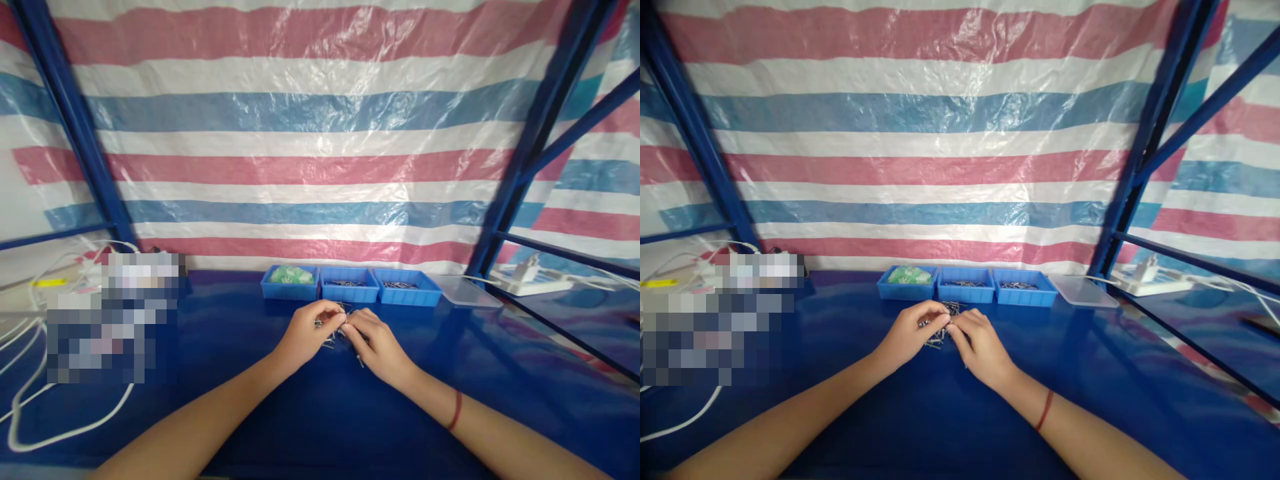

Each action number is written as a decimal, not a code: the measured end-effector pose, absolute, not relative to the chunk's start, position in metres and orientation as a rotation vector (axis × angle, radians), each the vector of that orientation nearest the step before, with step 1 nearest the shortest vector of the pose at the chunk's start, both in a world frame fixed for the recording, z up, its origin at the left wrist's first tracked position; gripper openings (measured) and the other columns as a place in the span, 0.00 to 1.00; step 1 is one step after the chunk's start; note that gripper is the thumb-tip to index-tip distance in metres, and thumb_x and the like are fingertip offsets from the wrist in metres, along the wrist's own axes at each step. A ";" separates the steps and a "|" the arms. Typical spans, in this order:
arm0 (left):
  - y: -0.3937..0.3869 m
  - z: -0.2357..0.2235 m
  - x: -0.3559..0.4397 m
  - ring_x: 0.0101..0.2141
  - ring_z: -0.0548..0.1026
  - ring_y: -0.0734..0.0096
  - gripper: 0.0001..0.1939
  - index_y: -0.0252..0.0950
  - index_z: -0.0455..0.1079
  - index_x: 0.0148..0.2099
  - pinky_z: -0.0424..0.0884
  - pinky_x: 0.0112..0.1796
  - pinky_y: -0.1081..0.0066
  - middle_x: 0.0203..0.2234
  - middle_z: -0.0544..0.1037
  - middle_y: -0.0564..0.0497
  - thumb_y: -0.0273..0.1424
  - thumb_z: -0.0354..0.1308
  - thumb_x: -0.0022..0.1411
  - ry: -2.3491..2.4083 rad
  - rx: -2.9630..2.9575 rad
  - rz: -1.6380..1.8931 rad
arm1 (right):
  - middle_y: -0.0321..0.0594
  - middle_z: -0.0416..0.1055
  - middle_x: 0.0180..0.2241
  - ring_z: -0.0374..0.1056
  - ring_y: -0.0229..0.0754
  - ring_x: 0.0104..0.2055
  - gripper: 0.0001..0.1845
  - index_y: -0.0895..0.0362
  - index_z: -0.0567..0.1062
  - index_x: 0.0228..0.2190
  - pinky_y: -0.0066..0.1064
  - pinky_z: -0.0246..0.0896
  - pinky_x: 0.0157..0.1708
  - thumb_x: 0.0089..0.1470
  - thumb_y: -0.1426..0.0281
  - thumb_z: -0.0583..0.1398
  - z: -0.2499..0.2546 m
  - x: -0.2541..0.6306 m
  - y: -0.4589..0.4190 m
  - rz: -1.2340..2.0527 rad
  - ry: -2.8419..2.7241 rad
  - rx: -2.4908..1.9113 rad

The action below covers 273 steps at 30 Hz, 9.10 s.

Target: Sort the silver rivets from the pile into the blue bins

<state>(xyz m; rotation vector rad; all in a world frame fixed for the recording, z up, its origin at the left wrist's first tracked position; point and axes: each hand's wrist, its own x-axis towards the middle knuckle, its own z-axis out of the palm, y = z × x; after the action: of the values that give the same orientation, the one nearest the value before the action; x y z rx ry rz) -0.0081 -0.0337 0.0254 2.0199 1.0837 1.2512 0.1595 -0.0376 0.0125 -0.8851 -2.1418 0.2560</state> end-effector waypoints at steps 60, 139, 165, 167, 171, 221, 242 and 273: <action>-0.014 -0.002 -0.025 0.57 0.58 0.51 0.33 0.40 0.56 0.60 0.51 0.55 0.51 0.59 0.58 0.42 0.52 0.46 0.57 1.344 2.597 0.644 | 0.40 0.70 0.26 0.65 0.36 0.27 0.10 0.58 0.75 0.25 0.28 0.58 0.29 0.48 0.79 0.55 0.029 0.166 0.008 0.020 -2.511 -1.030; -0.012 0.016 -0.021 0.34 0.71 0.68 0.14 0.36 0.70 0.34 0.65 0.37 0.70 0.30 0.73 0.50 0.35 0.46 0.63 1.150 2.492 1.043 | 0.39 0.72 0.29 0.68 0.38 0.32 0.11 0.58 0.71 0.33 0.30 0.63 0.34 0.52 0.63 0.58 0.034 0.153 -0.021 0.670 -1.982 -0.867; -0.013 0.024 -0.023 0.35 0.70 0.71 0.08 0.36 0.68 0.33 0.66 0.38 0.70 0.30 0.72 0.52 0.35 0.53 0.59 1.058 2.388 1.349 | 0.42 0.72 0.32 0.66 0.38 0.32 0.13 0.55 0.76 0.35 0.29 0.60 0.32 0.56 0.67 0.52 0.043 0.161 -0.027 0.163 -2.134 -0.836; -0.013 0.023 -0.024 0.36 0.71 0.70 0.08 0.37 0.68 0.35 0.66 0.40 0.69 0.31 0.73 0.51 0.36 0.53 0.59 1.053 2.412 1.344 | 0.41 0.72 0.31 0.66 0.39 0.33 0.13 0.55 0.76 0.33 0.30 0.60 0.34 0.57 0.67 0.51 0.043 0.162 -0.025 0.130 -2.179 -0.886; -0.010 0.016 -0.023 0.40 0.71 0.67 0.16 0.39 0.65 0.48 0.68 0.42 0.66 0.37 0.73 0.50 0.38 0.54 0.58 1.109 2.370 1.326 | 0.39 0.72 0.27 0.66 0.38 0.29 0.15 0.58 0.74 0.29 0.29 0.59 0.32 0.57 0.65 0.51 0.037 0.169 -0.009 0.192 -2.073 -1.098; -0.014 0.015 -0.013 0.36 0.75 0.69 0.10 0.38 0.71 0.39 0.69 0.37 0.71 0.35 0.77 0.51 0.36 0.54 0.58 1.096 2.166 1.304 | 0.40 0.72 0.29 0.65 0.38 0.31 0.19 0.62 0.75 0.29 0.32 0.59 0.35 0.48 0.57 0.59 0.038 0.174 -0.009 0.885 -1.880 -0.983; -0.015 0.021 -0.014 0.31 0.74 0.73 0.09 0.36 0.70 0.37 0.68 0.32 0.75 0.32 0.76 0.50 0.35 0.53 0.59 1.064 2.128 1.517 | 0.34 0.63 0.25 0.57 0.32 0.25 0.17 0.58 0.68 0.30 0.26 0.53 0.24 0.45 0.57 0.62 0.041 0.161 -0.018 0.974 -1.697 -0.816; -0.007 0.006 -0.020 0.42 0.71 0.63 0.11 0.40 0.71 0.43 0.65 0.46 0.62 0.39 0.74 0.49 0.31 0.51 0.59 1.279 2.514 1.054 | 0.49 0.74 0.36 0.69 0.47 0.37 0.18 0.60 0.77 0.38 0.34 0.59 0.38 0.48 0.63 0.59 0.023 0.197 0.010 0.164 -2.320 -1.356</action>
<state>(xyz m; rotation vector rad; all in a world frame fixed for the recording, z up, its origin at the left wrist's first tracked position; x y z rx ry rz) -0.0200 -0.0072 0.0063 2.5141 1.2789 1.0539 0.1972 0.0098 0.0232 -1.3556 -2.3200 0.1636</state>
